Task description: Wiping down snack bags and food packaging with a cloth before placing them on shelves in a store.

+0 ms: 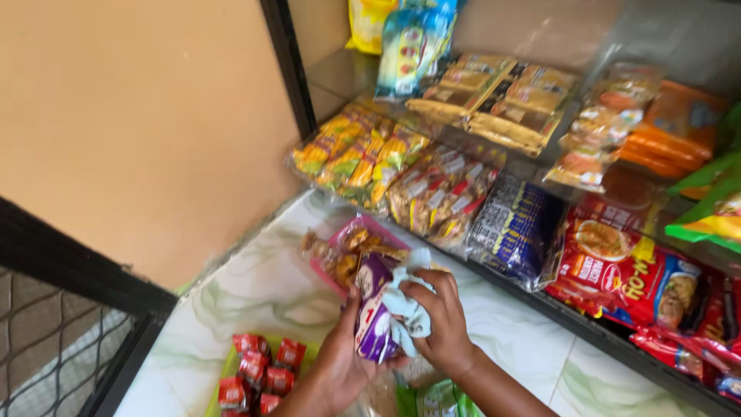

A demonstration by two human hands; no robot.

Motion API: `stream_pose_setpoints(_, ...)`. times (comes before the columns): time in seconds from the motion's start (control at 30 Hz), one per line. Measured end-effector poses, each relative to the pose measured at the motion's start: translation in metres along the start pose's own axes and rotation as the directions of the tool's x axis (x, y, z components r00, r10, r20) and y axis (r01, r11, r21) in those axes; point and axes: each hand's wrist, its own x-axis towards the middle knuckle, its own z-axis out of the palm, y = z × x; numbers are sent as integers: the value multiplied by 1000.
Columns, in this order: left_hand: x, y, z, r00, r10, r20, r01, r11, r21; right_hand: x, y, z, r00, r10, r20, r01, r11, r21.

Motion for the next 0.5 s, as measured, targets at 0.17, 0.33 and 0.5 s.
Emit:
stream_pose_setpoints(0.17, 0, 12, 5, 981, 193, 1, -192, 975, 110, 16, 11, 1, 646, 758, 85, -719, 569, 399)
stream_pose_setpoints(0.33, -11, 20, 18, 930, 367, -29, -348, 904, 249, 59, -30, -30, 809, 436, 394, -580, 698, 419)
stream_pose_setpoints(0.5, -2, 18, -2, 682, 654, 327, -726, 554, 408, 50, -29, -28, 674, 576, 462, -729, 418, 542)
